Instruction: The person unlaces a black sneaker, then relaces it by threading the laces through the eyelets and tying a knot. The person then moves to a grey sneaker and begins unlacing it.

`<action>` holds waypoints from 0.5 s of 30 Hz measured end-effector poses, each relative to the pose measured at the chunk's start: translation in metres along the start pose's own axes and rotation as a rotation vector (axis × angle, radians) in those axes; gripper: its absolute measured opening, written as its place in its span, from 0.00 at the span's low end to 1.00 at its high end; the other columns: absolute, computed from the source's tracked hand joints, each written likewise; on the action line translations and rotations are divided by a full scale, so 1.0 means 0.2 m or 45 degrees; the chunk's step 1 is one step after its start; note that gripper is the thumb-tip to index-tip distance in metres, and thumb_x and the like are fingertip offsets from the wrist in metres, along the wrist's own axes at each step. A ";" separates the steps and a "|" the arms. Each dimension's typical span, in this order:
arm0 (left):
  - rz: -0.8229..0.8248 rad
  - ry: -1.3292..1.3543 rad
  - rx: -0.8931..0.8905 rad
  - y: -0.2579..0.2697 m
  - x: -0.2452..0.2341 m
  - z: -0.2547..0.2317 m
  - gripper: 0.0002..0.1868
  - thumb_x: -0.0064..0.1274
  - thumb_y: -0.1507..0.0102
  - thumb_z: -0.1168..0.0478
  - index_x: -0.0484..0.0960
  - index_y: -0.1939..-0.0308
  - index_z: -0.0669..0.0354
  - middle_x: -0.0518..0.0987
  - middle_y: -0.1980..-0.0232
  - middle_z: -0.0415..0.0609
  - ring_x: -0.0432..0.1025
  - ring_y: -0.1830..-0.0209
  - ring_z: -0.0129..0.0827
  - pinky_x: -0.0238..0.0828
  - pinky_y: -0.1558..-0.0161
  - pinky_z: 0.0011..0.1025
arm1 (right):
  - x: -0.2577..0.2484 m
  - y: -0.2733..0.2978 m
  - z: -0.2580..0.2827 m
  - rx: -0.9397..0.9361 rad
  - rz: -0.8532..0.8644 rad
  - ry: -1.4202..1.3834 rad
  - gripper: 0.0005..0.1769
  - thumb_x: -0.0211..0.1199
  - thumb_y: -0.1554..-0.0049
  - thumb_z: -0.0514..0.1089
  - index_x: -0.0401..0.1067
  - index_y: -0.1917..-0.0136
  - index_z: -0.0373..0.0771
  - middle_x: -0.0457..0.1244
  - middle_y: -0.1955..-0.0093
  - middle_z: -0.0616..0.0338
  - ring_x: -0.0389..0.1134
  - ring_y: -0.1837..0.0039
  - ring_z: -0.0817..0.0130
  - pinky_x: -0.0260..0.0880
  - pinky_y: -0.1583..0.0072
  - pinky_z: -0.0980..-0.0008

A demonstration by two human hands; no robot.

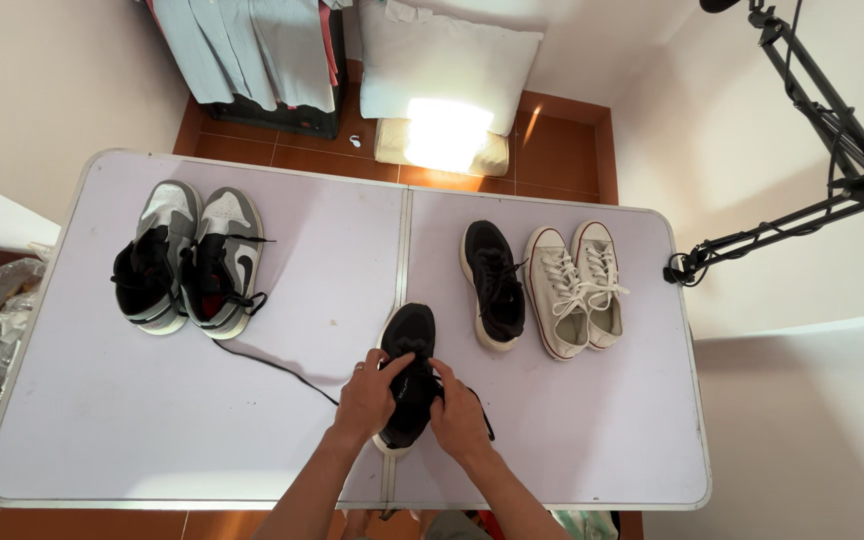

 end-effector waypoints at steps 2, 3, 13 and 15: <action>-0.033 -0.012 0.031 -0.01 0.00 -0.01 0.27 0.48 0.44 0.76 0.79 0.45 0.44 0.70 0.41 0.52 0.74 0.50 0.51 0.76 0.52 0.43 | 0.00 0.00 -0.01 0.102 0.072 -0.020 0.36 0.53 0.46 0.30 0.56 0.25 0.44 0.65 0.62 0.43 0.68 0.59 0.46 0.66 0.54 0.48; 0.002 0.010 -0.008 -0.01 0.01 0.00 0.26 0.49 0.44 0.76 0.79 0.46 0.45 0.70 0.41 0.52 0.74 0.50 0.51 0.76 0.52 0.43 | 0.00 0.00 -0.03 0.178 0.112 -0.033 0.36 0.53 0.46 0.31 0.56 0.25 0.45 0.65 0.62 0.43 0.68 0.59 0.46 0.66 0.53 0.48; -0.125 0.231 -0.210 0.02 -0.07 -0.01 0.27 0.50 0.41 0.66 0.74 0.36 0.49 0.73 0.42 0.54 0.75 0.49 0.52 0.72 0.49 0.46 | 0.01 -0.03 0.00 -0.092 -0.033 0.028 0.38 0.59 0.50 0.35 0.58 0.26 0.38 0.66 0.61 0.46 0.68 0.59 0.48 0.67 0.54 0.51; -0.115 0.231 -0.296 0.02 -0.06 0.02 0.22 0.56 0.39 0.57 0.77 0.41 0.53 0.77 0.45 0.54 0.75 0.48 0.49 0.72 0.46 0.44 | -0.02 -0.05 -0.07 0.232 0.091 -0.015 0.33 0.66 0.48 0.46 0.64 0.30 0.41 0.68 0.63 0.50 0.70 0.60 0.56 0.70 0.53 0.58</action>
Point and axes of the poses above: each hand's wrist, its own y-axis away from the middle knuckle, its own x-axis out of the palm, z = x × y, the point moved 5 cm from there along -y, towards the middle knuckle
